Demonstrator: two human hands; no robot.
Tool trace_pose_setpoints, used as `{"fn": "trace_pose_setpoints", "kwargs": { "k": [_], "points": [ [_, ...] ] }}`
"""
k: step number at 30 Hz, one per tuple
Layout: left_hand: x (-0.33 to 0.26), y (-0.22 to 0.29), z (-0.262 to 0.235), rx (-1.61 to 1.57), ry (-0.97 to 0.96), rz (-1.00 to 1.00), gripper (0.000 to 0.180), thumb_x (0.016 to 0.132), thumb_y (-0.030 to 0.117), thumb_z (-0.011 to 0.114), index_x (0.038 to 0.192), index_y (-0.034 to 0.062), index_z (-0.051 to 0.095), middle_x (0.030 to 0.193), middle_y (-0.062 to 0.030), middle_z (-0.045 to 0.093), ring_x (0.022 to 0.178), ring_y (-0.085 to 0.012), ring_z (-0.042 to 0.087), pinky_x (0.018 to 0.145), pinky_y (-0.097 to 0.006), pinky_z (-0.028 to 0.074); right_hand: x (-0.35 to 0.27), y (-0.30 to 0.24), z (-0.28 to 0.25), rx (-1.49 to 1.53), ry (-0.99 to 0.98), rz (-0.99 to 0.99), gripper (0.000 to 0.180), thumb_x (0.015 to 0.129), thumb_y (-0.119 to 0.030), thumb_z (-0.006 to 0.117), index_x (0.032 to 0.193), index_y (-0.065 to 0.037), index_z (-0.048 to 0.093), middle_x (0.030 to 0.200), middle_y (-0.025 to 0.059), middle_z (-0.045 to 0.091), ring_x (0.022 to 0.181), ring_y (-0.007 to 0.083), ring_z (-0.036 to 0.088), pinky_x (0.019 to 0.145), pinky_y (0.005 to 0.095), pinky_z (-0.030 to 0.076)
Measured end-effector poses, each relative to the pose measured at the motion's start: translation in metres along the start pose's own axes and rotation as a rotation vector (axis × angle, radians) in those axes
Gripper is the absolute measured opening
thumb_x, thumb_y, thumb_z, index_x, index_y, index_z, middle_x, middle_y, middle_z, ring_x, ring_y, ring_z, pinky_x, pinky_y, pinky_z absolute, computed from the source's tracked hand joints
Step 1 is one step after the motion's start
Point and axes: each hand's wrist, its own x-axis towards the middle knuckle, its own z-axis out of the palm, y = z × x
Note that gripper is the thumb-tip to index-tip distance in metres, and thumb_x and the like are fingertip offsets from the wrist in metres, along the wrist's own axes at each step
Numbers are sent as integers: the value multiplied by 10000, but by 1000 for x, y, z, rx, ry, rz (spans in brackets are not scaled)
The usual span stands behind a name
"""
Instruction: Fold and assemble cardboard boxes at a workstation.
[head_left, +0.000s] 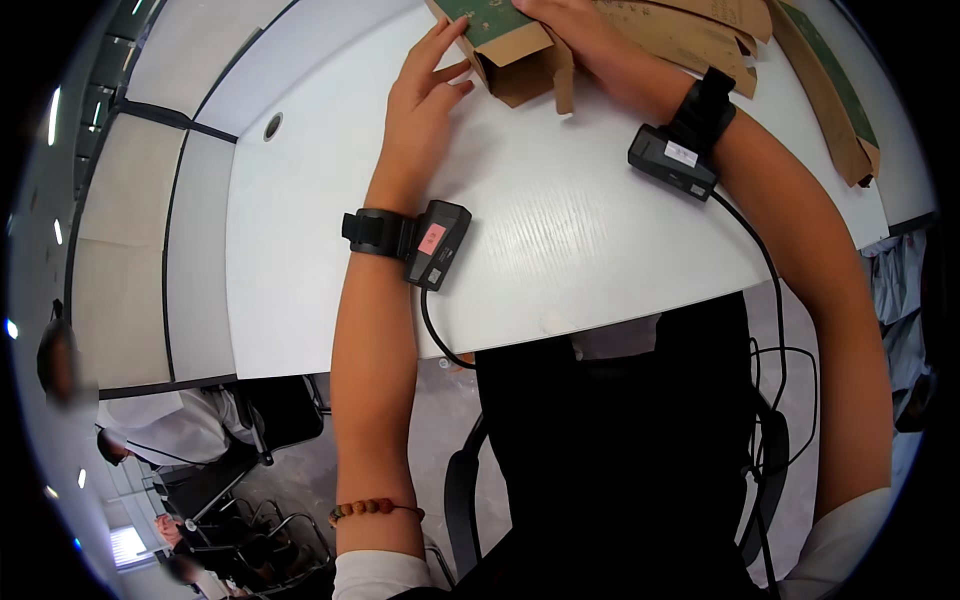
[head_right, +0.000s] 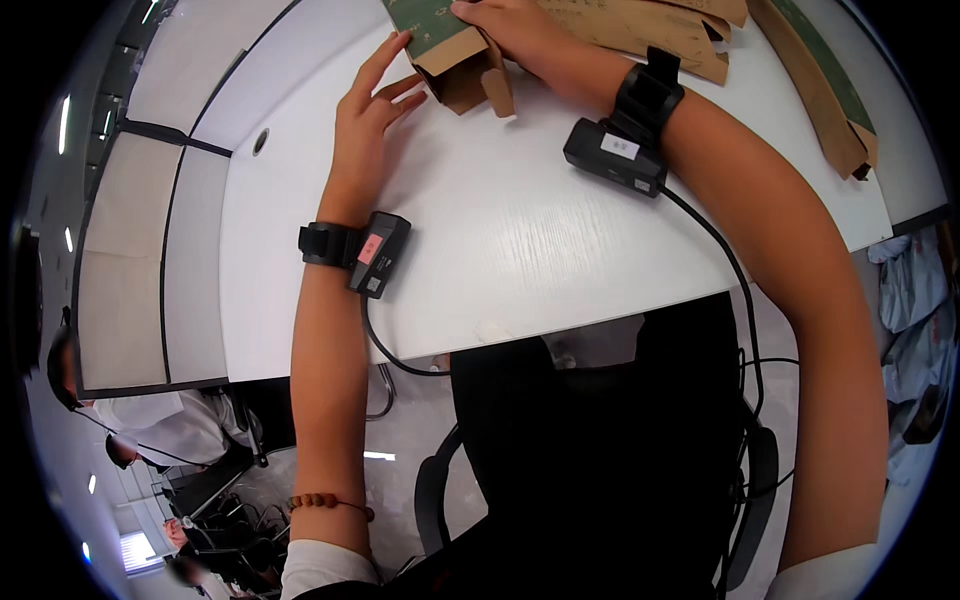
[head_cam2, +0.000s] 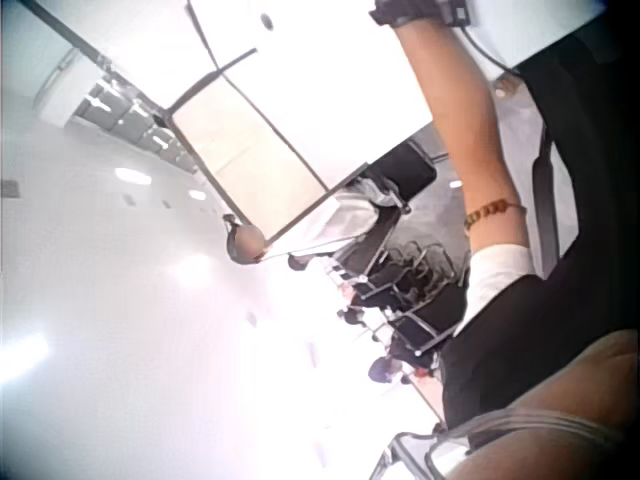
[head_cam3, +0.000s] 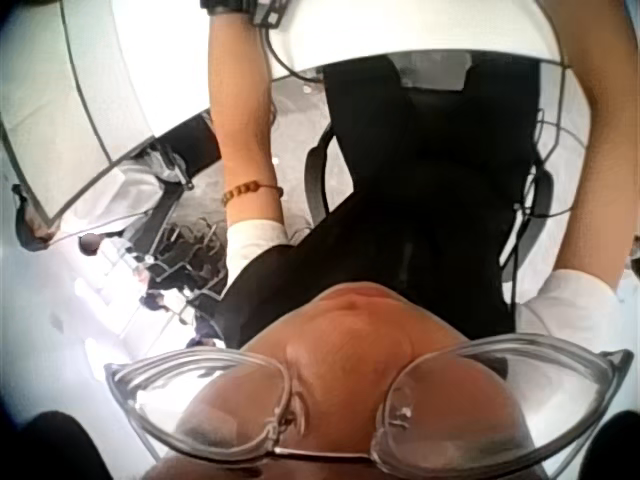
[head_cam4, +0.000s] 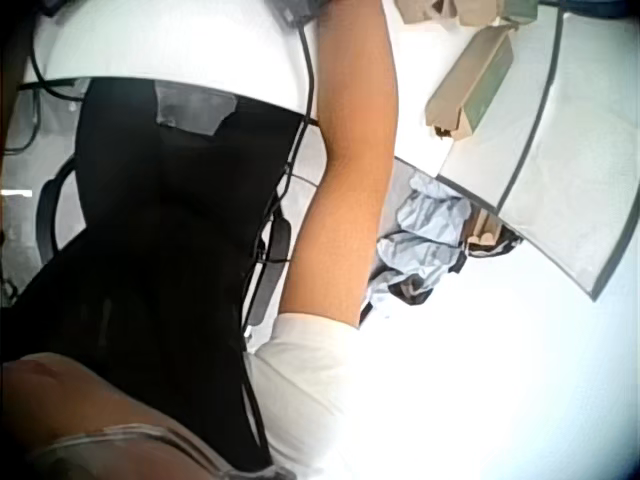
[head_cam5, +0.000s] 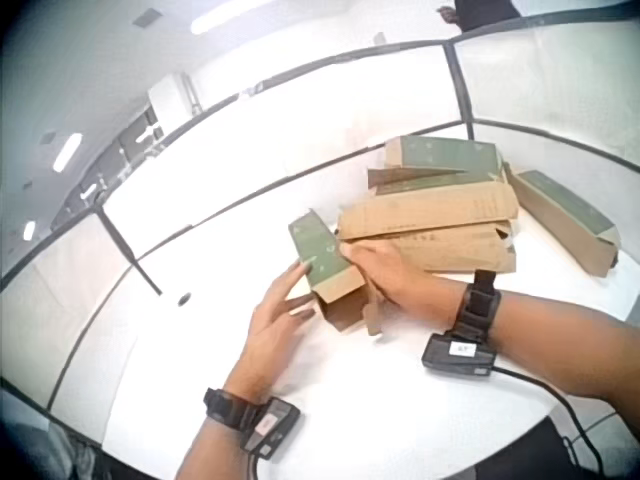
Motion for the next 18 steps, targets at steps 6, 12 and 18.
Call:
{"fn": "trace_pose_setpoints", "kwargs": {
  "k": [6, 12, 18],
  "points": [
    [4, 8, 1, -663, 310, -226, 445, 1062, 281, 512, 1440, 47, 515, 1443, -199, 534, 1286, -294, 570, 1137, -434, 443, -21, 16, 8, -296, -253, -212, 545, 1033, -391, 604, 1457, -58, 523, 1382, 147, 593, 1259, 245, 578, 1092, 345, 442],
    [5, 19, -6, -1007, 144, -462, 539, 1049, 512, 518, 1377, 86, 553, 1344, -90, 616, 1248, -239, 579, 1083, -410, 454, -33, 14, 15, -554, -383, -480, 496, 1032, -336, 612, 1444, -77, 518, 1457, 168, 545, 1362, 266, 526, 1145, 403, 418],
    [7, 21, -8, -918, -19, -446, 565, 1056, 514, 490, 1408, 74, 530, 1369, -86, 609, 1257, -236, 575, 1098, -418, 437, -35, -1, 12, -453, -219, -317, 702, 945, -474, 714, 1457, -49, 489, 1498, 182, 494, 1422, 310, 477, 1159, 392, 404]
  ]
}}
